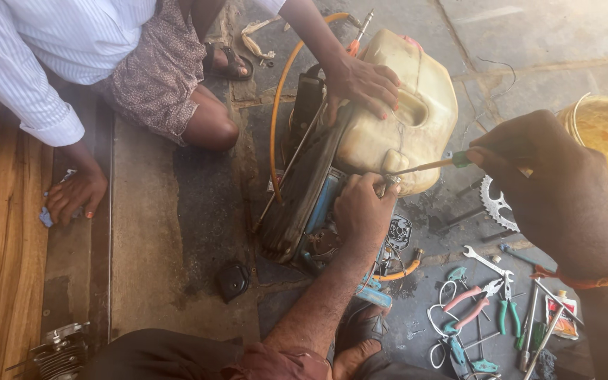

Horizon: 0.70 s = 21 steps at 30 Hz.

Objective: The person repairs a small internal combustion engine by disconnecting wires, removing the fuel tank, and using a screwdriver to adjust components on the engine block.

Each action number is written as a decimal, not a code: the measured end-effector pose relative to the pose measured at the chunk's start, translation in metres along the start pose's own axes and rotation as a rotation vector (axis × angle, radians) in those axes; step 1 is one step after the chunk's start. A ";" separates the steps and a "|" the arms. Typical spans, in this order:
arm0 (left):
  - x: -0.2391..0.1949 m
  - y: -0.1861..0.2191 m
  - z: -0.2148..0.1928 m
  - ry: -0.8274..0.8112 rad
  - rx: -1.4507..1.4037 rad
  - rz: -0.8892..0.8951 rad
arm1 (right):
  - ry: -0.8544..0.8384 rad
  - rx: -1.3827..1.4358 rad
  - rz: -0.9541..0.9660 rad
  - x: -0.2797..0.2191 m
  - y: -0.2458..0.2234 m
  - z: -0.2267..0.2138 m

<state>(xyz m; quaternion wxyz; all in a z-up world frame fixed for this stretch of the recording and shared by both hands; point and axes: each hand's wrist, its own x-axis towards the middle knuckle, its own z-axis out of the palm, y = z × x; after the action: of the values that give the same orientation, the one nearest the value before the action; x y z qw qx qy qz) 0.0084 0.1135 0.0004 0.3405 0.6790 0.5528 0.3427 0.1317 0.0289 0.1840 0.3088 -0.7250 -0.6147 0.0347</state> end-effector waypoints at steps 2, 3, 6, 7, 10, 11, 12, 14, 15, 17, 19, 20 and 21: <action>0.000 -0.002 0.002 0.013 0.009 0.020 | 0.009 -0.035 -0.045 0.000 -0.001 0.001; 0.000 -0.002 0.003 0.020 0.014 0.031 | 0.000 -0.031 -0.030 0.000 -0.001 0.001; 0.001 -0.004 0.004 -0.002 -0.005 0.019 | -0.012 -0.006 -0.014 0.002 -0.001 0.002; 0.000 -0.005 0.004 -0.009 0.004 0.018 | -0.011 0.009 -0.028 0.000 -0.001 0.002; 0.001 -0.005 0.003 -0.031 0.015 0.014 | 0.042 -0.004 -0.132 0.000 -0.002 0.001; 0.001 -0.005 0.002 -0.036 0.010 0.004 | 0.065 -0.018 -0.178 -0.001 -0.002 0.001; 0.001 -0.005 0.002 -0.041 0.004 -0.004 | 0.050 -0.027 -0.153 -0.001 -0.003 0.002; 0.000 -0.005 0.002 -0.026 0.014 0.018 | 0.022 -0.042 -0.105 0.000 -0.005 0.004; 0.001 -0.006 0.002 -0.018 0.020 0.029 | 0.014 -0.041 -0.067 -0.001 -0.007 0.004; 0.002 -0.006 0.004 -0.031 0.031 0.016 | -0.006 -0.035 0.006 -0.001 -0.010 0.005; 0.000 -0.007 0.005 -0.040 0.036 0.011 | 0.007 -0.027 -0.053 -0.003 -0.010 0.003; 0.000 -0.008 0.004 -0.039 0.037 0.013 | 0.016 -0.023 -0.085 -0.002 -0.011 0.003; 0.001 -0.008 0.003 -0.037 0.037 0.016 | 0.010 -0.010 -0.055 -0.002 -0.011 0.003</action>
<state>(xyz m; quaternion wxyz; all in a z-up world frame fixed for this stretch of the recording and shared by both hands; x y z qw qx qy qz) 0.0073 0.1150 -0.0079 0.3353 0.6959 0.5471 0.3224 0.1205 0.0294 0.1860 0.3093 -0.7094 -0.6330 0.0196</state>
